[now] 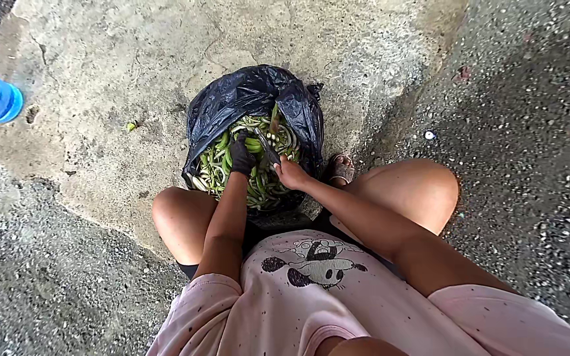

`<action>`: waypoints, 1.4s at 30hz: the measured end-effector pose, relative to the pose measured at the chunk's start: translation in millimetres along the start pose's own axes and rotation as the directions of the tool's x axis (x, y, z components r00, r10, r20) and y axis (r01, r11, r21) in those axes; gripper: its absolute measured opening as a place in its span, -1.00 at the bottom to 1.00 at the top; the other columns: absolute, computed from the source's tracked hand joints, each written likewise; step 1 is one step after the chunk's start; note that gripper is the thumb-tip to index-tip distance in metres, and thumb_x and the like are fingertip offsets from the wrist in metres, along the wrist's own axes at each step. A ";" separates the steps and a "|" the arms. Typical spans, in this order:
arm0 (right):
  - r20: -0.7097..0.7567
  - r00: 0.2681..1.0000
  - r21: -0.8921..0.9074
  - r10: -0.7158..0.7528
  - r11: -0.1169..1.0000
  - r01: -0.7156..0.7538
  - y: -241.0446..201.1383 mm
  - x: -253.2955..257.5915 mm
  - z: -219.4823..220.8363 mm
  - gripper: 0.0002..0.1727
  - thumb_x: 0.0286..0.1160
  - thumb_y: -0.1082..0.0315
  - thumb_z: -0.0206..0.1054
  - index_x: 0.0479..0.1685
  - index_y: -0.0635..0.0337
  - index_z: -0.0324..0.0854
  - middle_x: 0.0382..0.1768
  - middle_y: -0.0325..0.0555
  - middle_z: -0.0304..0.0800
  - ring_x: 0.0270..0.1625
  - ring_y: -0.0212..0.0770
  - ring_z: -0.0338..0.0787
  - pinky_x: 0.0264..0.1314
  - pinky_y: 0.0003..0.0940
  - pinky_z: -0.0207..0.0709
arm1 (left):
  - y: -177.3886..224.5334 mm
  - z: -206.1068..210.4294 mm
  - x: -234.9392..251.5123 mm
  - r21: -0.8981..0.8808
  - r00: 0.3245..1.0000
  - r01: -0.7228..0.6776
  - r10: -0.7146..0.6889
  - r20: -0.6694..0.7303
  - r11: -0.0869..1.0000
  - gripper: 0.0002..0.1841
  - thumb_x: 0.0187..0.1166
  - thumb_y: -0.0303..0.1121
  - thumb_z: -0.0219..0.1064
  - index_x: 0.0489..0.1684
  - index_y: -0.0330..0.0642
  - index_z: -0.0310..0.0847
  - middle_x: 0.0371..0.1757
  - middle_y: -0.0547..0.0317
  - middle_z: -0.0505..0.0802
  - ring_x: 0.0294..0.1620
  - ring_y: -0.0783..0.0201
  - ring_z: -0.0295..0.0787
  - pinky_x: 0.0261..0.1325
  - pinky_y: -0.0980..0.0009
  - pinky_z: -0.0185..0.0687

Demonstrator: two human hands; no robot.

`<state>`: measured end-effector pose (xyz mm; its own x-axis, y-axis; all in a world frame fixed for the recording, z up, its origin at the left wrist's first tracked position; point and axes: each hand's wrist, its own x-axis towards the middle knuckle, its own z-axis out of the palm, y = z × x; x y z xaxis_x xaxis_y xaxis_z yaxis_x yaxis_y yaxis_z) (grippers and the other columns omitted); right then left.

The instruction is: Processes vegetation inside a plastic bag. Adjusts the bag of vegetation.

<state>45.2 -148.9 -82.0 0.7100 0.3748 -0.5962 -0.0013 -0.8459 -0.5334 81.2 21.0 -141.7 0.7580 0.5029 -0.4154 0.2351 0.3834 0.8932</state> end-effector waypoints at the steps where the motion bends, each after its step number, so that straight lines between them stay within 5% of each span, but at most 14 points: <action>1: 0.002 1.000 0.005 0.005 1.000 -0.005 -0.1 2.4 -0.5 -0.51 0.94 0.06 -0.14 0.43 0.33 0.30 -0.05 0.34 0.75 0.09 0.29 0.83 0.11 0.22 0.65 | 0.3 1.1 -3.3 0.020 1.000 0.002 -0.002 0.005 1.000 -0.48 0.78 -0.08 0.13 0.58 -0.21 0.36 0.24 -0.14 0.74 0.15 0.07 0.74 0.22 0.01 0.70; 6: 0.006 1.000 -0.045 0.015 0.999 -0.015 -3.4 18.6 -3.1 -0.51 0.93 0.06 -0.13 0.42 0.34 0.31 0.02 0.35 0.76 0.14 0.31 0.83 0.14 0.27 0.64 | 2.3 3.0 -12.7 0.126 1.000 0.014 -0.017 0.017 0.992 -0.46 0.82 -0.07 0.06 0.63 -0.23 0.34 0.40 -0.17 0.67 0.33 0.06 0.67 0.38 0.04 0.62; 15: 0.032 0.999 -0.053 -0.008 0.999 0.010 -11.4 -10.9 5.2 -0.49 0.93 0.09 -0.11 0.54 0.34 0.23 0.03 0.36 0.77 0.18 0.32 0.82 0.22 0.26 0.64 | 19.4 -3.5 -4.0 -0.019 0.992 0.077 -0.078 -0.099 0.997 -0.43 0.77 0.07 0.09 0.52 -0.19 0.42 0.25 -0.15 0.72 0.18 0.05 0.71 0.22 -0.03 0.67; 17: 0.024 1.000 -0.064 0.002 0.998 -0.001 -10.7 -7.8 5.0 -0.50 0.93 0.08 -0.11 0.50 0.33 0.25 0.01 0.34 0.77 0.16 0.31 0.82 0.19 0.25 0.64 | 20.2 -6.6 -5.3 0.123 0.997 0.052 -0.045 -0.065 0.991 -0.39 0.81 0.09 0.02 0.57 -0.23 0.40 0.35 -0.19 0.70 0.30 0.02 0.69 0.36 -0.03 0.63; 26: 0.033 0.999 -0.111 0.002 0.994 0.002 -14.4 16.6 7.8 -0.49 0.93 0.06 -0.11 0.49 0.34 0.28 0.06 0.36 0.77 0.21 0.32 0.81 0.20 0.28 0.63 | 11.1 -6.3 -2.7 -0.012 0.987 0.119 -0.120 -0.105 0.993 -0.38 0.78 0.07 0.07 0.70 -0.11 0.29 0.53 -0.15 0.60 0.47 -0.01 0.59 0.44 -0.12 0.56; 31: 0.057 0.998 -0.114 -0.003 0.993 0.009 -14.0 -4.1 11.1 -0.47 0.92 0.09 -0.10 0.56 0.35 0.22 0.07 0.37 0.76 0.20 0.35 0.81 0.18 0.30 0.63 | 12.6 -13.0 7.6 -0.151 0.975 0.161 -0.181 -0.129 0.975 -0.41 0.72 0.09 0.12 0.55 -0.13 0.42 0.35 -0.16 0.68 0.29 -0.04 0.66 0.26 -0.20 0.60; 36: 0.036 0.999 -0.114 0.003 0.993 0.001 -8.7 12.2 6.9 -0.51 0.93 0.06 -0.12 0.41 0.34 0.31 0.02 0.35 0.76 0.17 0.33 0.81 0.15 0.30 0.64 | 12.0 -9.7 -2.4 -0.057 0.990 0.129 -0.132 -0.046 0.990 -0.42 0.79 0.10 0.00 0.54 -0.17 0.42 0.34 -0.15 0.69 0.28 0.01 0.67 0.30 -0.10 0.62; 42: 0.023 0.999 -0.098 -0.032 0.995 0.034 -5.0 15.3 12.3 -0.50 0.93 0.06 -0.11 0.46 0.35 0.28 0.01 0.36 0.76 0.16 0.33 0.82 0.18 0.29 0.64 | 19.4 -9.8 -2.6 -0.270 0.971 0.210 -0.233 -0.056 0.940 -0.41 0.75 0.16 0.01 0.55 -0.07 0.37 0.27 -0.09 0.69 0.20 0.03 0.67 0.21 -0.12 0.63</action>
<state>47.4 -134.2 -95.8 0.6931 0.4107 -0.5925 0.0925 -0.8657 -0.4919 77.9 34.7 -125.0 0.6472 0.4418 -0.6212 0.2164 0.6748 0.7055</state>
